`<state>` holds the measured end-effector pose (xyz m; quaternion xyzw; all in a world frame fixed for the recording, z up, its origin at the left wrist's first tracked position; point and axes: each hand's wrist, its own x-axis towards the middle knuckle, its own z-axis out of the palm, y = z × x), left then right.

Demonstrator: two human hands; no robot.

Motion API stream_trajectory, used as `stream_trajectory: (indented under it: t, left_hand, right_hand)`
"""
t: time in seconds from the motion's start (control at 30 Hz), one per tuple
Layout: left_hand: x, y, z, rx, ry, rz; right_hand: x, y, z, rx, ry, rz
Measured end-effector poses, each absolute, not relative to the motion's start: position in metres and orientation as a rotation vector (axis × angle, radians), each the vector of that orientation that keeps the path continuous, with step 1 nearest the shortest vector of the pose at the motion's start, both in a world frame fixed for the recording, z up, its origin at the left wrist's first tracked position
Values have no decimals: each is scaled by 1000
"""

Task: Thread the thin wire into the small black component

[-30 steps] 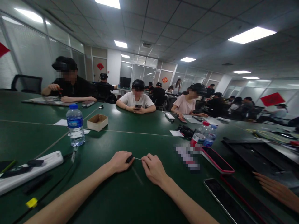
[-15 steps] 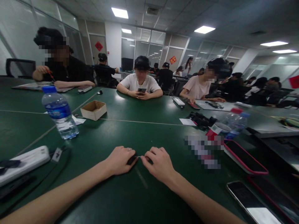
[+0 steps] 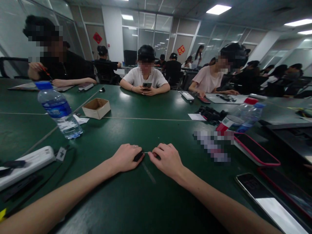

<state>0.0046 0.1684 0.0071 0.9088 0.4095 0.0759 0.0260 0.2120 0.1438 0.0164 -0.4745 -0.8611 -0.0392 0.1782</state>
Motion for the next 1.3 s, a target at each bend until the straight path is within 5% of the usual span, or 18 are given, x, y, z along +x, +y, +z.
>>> stream_trajectory:
  t: [1.3]
  left_hand:
    - [5,168,7,2793,1261,228]
  right_hand:
    - [215,145,15,-1292,-2431,-31]
